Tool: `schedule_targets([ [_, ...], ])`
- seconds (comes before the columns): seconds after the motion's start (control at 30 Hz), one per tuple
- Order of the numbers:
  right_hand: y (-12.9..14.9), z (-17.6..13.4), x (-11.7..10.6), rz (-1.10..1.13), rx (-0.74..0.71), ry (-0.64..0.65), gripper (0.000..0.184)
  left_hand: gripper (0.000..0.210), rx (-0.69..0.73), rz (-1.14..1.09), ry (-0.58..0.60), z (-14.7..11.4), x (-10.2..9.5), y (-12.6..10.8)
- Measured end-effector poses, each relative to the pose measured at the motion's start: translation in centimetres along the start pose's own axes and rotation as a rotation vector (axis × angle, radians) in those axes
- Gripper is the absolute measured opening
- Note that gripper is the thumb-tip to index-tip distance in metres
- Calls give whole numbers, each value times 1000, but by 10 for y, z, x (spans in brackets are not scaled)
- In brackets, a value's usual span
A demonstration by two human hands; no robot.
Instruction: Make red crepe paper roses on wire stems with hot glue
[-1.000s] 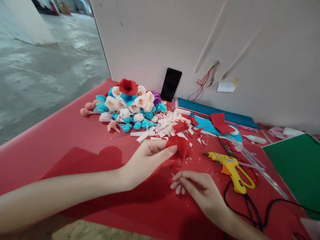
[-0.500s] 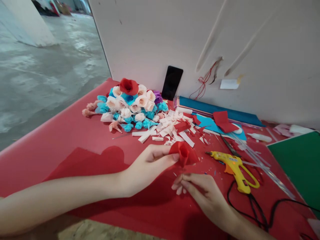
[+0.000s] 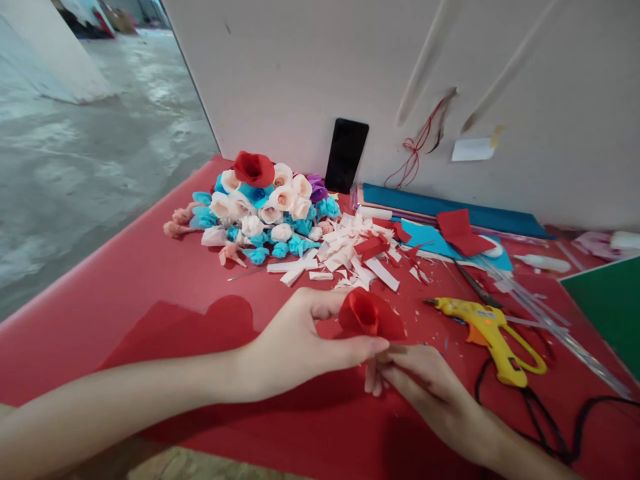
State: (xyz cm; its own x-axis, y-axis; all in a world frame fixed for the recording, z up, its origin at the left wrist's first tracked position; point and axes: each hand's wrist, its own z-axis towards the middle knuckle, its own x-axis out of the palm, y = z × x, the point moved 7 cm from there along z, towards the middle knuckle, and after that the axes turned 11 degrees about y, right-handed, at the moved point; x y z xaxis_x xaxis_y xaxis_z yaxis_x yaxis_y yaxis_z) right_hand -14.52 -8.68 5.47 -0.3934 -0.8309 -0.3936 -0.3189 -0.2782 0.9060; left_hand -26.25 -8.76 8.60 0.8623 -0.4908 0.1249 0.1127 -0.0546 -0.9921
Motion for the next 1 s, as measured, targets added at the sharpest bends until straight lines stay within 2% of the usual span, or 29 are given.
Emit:
schedule_targets([
  [0.07,-3,0,-2,-29,22,-13,23,11,-12,25,-39,0,-4,1],
  [0.13,-5,0,-10,-103,34,-81,21,12,6,81,-99,1,-10,-2],
  [0.3,0,-15,-56,-566,-22,-578,15,12,30,185,-251,2,-24,-2],
  [0.37,-1,-19,-67,-629,-4,-678,14,12,11,227,-251,4,-24,1],
  [0.4,-2,-20,-70,-626,11,-689,13,11,-2,231,-234,5,-22,4],
  [0.47,-2,-17,-69,-593,39,-643,20,9,-12,195,-173,8,-16,9],
  [0.57,1,-6,-48,-437,28,-381,30,13,52,129,-68,10,-6,10],
  [0.63,6,-3,-30,-308,-17,-216,27,14,63,128,-26,10,-2,11],
  [0.7,9,-3,-18,-226,-24,-138,19,14,10,146,-4,10,2,16],
  [0.77,7,-4,-12,-197,2,-119,6,15,-41,163,13,8,5,20],
  [0.87,5,-7,-13,-186,-5,-144,11,25,-59,146,24,6,9,22],
  [1.0,9,-10,-19,-160,-75,-186,11,40,-33,18,0,5,8,23],
])
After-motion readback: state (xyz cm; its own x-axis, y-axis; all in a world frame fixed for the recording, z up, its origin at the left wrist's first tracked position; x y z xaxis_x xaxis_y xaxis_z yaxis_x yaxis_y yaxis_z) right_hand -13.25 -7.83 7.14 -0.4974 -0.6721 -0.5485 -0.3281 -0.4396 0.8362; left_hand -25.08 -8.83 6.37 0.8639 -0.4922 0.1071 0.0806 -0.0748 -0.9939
